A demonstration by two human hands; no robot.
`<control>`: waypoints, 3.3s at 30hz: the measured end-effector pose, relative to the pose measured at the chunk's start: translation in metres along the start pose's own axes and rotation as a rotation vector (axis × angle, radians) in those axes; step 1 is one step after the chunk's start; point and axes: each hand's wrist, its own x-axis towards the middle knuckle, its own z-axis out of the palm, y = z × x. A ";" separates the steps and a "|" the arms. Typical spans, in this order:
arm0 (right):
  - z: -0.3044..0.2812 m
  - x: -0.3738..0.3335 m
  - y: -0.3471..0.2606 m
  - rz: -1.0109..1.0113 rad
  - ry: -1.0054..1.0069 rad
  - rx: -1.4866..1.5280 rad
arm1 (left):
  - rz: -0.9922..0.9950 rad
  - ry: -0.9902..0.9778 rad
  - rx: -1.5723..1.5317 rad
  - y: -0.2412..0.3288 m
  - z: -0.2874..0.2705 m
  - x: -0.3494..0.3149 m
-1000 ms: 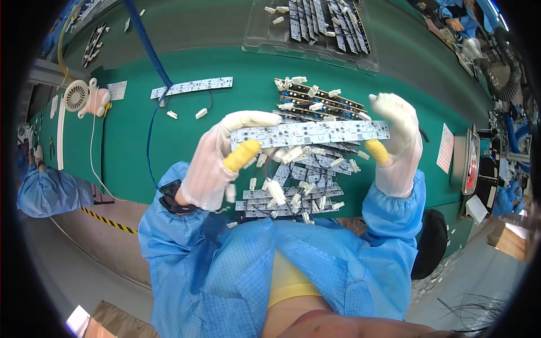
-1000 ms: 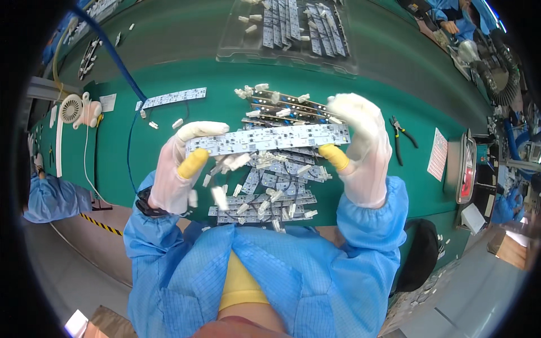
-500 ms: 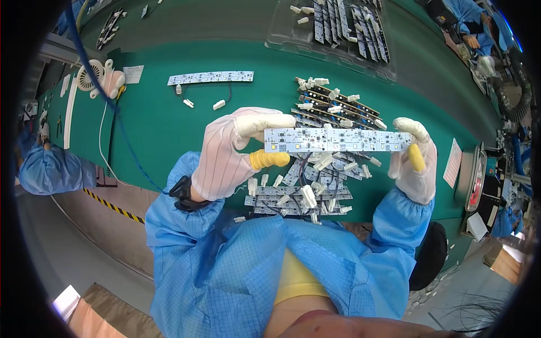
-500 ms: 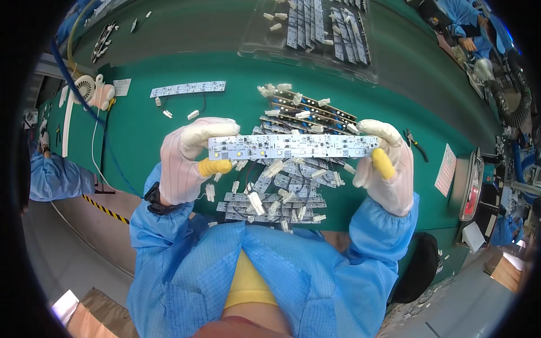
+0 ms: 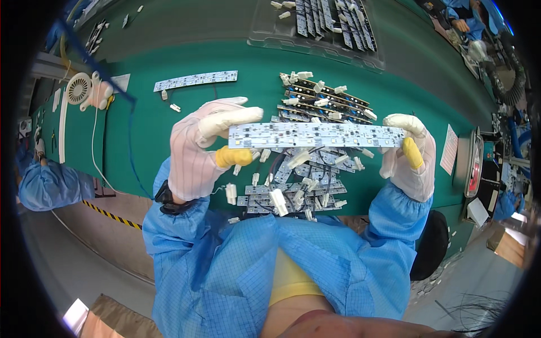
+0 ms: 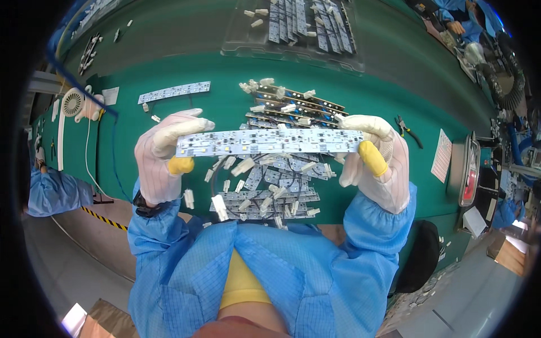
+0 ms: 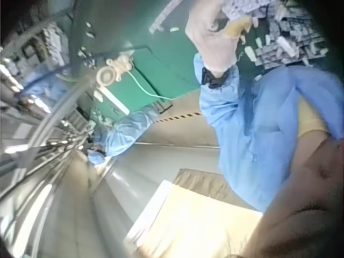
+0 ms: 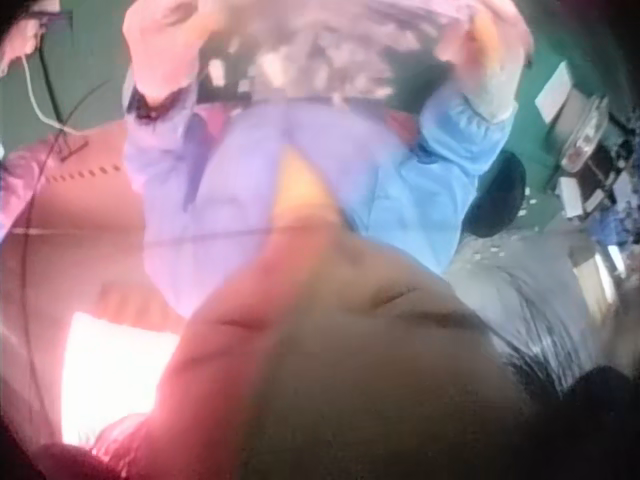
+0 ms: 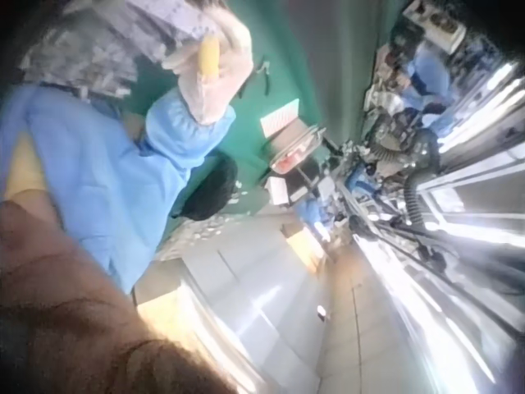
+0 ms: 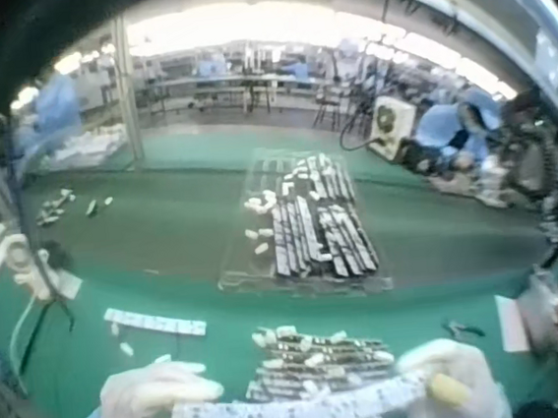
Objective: The person picks up LED circuit boards from a pile, turns them over in their hands, and arranges them into stacks on the table.
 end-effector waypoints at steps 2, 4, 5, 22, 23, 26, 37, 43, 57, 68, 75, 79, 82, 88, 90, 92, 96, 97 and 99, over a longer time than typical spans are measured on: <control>-0.003 0.001 0.005 -0.042 -0.045 0.070 | 0.034 -0.003 0.051 0.000 -0.003 0.001; 0.002 -0.001 0.000 -0.062 -0.074 0.101 | 0.060 0.019 0.085 0.004 -0.004 0.004; 0.004 -0.001 -0.001 -0.081 -0.122 0.137 | 0.066 0.010 0.072 0.001 -0.004 0.002; 0.004 -0.003 -0.011 -0.037 -0.174 -0.020 | 0.071 0.122 -0.023 -0.023 -0.002 -0.007; 0.003 -0.004 -0.012 -0.052 -0.179 -0.021 | 0.073 0.116 -0.029 -0.022 -0.001 -0.008; 0.007 -0.004 -0.017 0.030 -0.179 -0.050 | -0.183 0.132 -0.121 -0.007 0.000 -0.007; 0.005 -0.004 -0.017 -0.017 -0.278 0.018 | -0.275 0.033 -0.048 -0.010 -0.001 0.000; 0.003 0.000 -0.012 -0.015 -0.165 -0.021 | -0.081 0.080 -0.032 -0.012 -0.005 -0.005; -0.005 0.016 0.014 -0.013 -0.068 0.008 | 0.091 -0.007 0.087 0.014 -0.007 0.000; 0.017 -0.006 -0.013 -0.020 -0.099 -0.156 | -0.080 0.070 0.178 -0.006 -0.010 0.008; 0.006 0.007 -0.003 -0.015 -0.098 -0.059 | -0.068 0.057 0.054 -0.001 -0.007 0.003; 0.001 0.013 0.010 0.024 -0.055 0.032 | -0.007 0.026 0.093 0.011 -0.008 0.004; 0.004 0.011 0.010 -0.041 -0.115 0.052 | -0.051 0.052 0.021 0.003 -0.009 -0.001; 0.002 0.015 0.012 0.040 -0.064 0.038 | -0.019 0.012 0.046 0.006 -0.013 0.000; -0.003 0.015 0.014 -0.041 -0.150 0.010 | 0.049 -0.010 0.044 0.005 -0.012 0.001; 0.005 0.013 0.011 -0.036 -0.117 0.015 | -0.166 0.031 0.010 0.006 -0.010 0.000; 0.007 0.003 -0.001 0.007 -0.123 -0.051 | -0.138 0.028 0.023 -0.006 -0.009 0.004; 0.010 0.000 -0.005 0.008 -0.118 -0.055 | -0.136 0.025 0.017 -0.007 -0.009 0.006; 0.017 -0.006 -0.008 -0.061 -0.115 -0.118 | -0.145 0.011 0.154 -0.009 -0.011 0.008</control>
